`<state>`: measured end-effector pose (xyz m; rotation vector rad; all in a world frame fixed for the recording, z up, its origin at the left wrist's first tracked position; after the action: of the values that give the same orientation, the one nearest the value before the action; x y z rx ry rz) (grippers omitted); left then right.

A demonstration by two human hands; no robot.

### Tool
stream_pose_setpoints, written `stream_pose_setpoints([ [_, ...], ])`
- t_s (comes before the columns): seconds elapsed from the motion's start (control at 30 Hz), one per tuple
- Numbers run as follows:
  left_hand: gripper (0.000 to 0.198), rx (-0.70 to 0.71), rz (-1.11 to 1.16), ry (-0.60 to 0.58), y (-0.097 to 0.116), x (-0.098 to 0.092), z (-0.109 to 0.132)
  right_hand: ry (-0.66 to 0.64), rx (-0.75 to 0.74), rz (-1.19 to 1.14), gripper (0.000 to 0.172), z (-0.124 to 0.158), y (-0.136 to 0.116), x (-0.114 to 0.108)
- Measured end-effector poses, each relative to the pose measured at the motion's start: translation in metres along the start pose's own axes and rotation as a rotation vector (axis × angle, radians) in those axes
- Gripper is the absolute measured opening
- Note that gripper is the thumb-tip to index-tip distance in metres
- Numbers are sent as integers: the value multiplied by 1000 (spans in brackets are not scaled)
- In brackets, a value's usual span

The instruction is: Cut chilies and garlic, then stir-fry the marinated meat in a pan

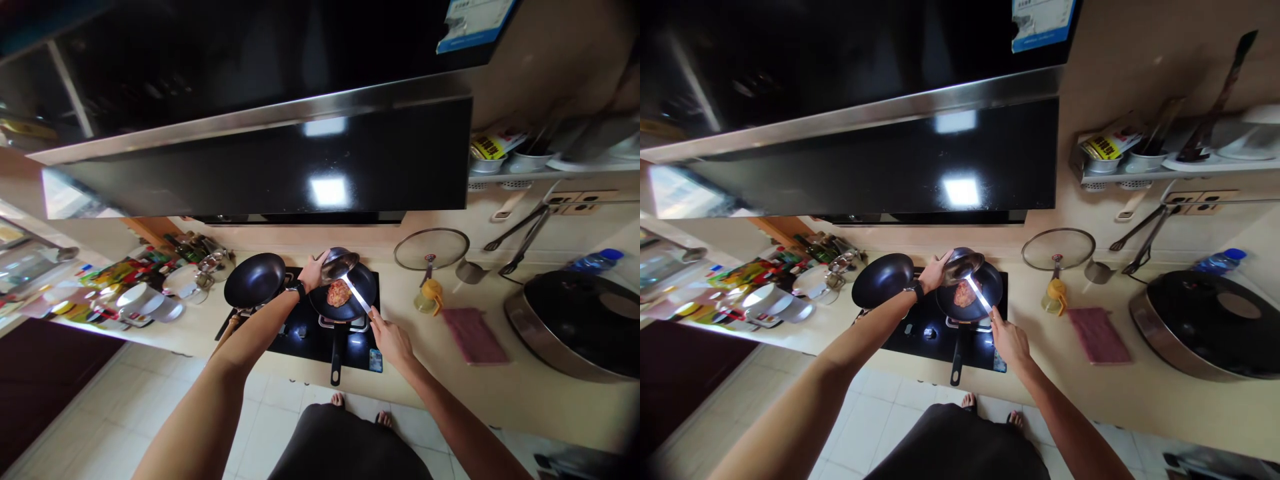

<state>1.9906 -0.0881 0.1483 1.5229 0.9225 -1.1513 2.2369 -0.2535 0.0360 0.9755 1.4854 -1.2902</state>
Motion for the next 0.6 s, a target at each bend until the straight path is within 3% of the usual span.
stream_pose_setpoints([
  [0.13,92,33,1,8,6,-6,3,-23,7,24,51,-8,-3,3],
  [0.37,73,-73,-14,55,1,-26,11,-40,-15,53,50,20,20,6],
  [0.5,72,-52,-19,31,9,-22,14,30,-22,-30,51,7,3,-4],
  [0.6,72,-37,0,32,12,-18,14,9,-14,-16,51,-2,-6,-8],
])
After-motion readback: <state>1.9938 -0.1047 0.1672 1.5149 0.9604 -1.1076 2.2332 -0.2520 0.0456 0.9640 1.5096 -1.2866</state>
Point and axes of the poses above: each hand's wrist, its own z-axis away from the middle knuckle, its own x-axis out of the palm, y = z × x, the point moved 3 cm from there along -z, towards the middle knuckle
